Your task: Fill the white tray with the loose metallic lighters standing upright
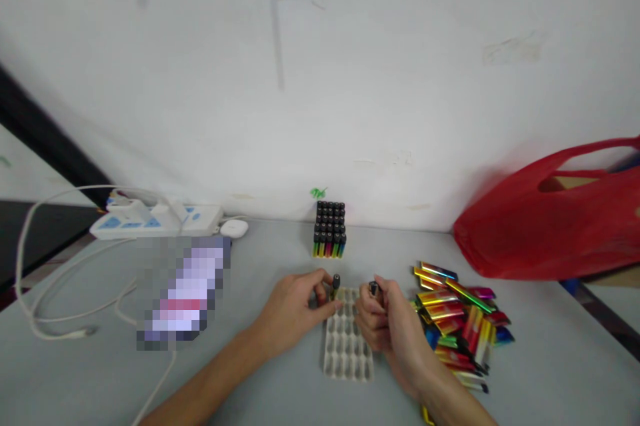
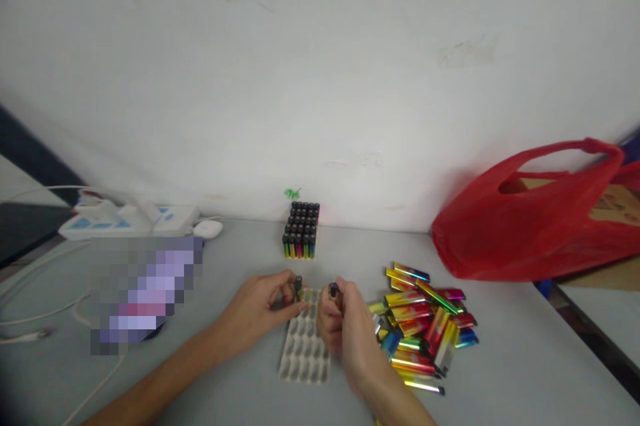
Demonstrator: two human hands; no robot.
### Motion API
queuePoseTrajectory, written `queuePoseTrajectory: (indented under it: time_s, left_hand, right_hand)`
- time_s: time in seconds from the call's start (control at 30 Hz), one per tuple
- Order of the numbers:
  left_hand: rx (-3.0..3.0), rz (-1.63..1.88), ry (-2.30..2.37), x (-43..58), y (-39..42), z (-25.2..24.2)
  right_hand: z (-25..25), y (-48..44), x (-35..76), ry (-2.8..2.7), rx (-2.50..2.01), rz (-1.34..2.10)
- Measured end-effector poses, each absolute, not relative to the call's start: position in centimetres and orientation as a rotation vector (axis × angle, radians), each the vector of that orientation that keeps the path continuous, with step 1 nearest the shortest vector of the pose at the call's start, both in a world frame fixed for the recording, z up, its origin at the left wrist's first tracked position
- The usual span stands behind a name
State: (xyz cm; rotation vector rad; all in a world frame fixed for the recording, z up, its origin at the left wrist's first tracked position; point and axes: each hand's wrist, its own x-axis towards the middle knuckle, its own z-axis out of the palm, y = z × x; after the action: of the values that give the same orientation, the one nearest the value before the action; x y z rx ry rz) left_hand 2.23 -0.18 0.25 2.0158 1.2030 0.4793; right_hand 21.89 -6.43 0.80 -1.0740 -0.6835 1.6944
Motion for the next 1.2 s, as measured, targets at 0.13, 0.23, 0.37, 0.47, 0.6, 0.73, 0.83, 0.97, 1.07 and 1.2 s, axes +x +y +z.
queuePoseTrajectory:
  time_s: [0.13, 0.23, 0.37, 0.47, 0.6, 0.73, 0.83, 0.97, 1.07, 1.2]
  left_hand:
    - [2.022, 0.475, 1.206, 2.21, -0.14, 0.27]
    - [2.025, 0.476, 1.209, 2.18, -0.13, 0.23]
    - [2.022, 0.483, 1.201, 2.18, -0.17, 0.18]
    - [2.026, 0.491, 1.198, 2.21, -0.18, 0.12]
    - [2.025, 0.503, 1.186, 2.18, -0.14, -0.01]
    - [2.027, 0.49, 1.193, 2.1, -0.08, -0.15]
    - [2.027, 0.49, 1.194, 2.11, -0.07, -0.1]
    - [2.016, 0.483, 1.201, 2.2, -0.16, 0.2]
    - [2.005, 0.493, 1.19, 2.2, -0.21, 0.3]
    - [2.006, 0.509, 1.166, 2.11, -0.2, 0.15]
  right_hand:
    - [0.51, -6.53, 22.04, -0.711, -1.125, 1.659]
    - [0.71, -6.54, 22.0, -0.71, -1.111, 1.654]
    - [1.01, -6.39, 21.86, -0.686, -1.096, 1.685]
    - [0.91, -6.34, 21.82, -0.695, -1.103, 1.68]
    - [0.75, -6.54, 21.92, -0.714, -1.103, 1.673]
    - [0.9, -6.59, 21.99, -0.707, -1.077, 1.677]
    - [0.91, -6.36, 21.9, -0.702, -1.061, 1.701]
    - [0.59, -6.17, 21.71, -0.739, -1.122, 1.638]
    - [0.49, -6.32, 21.64, -0.895, -1.167, 1.44]
    - [0.71, -6.53, 21.7, -1.131, -1.198, 1.247]
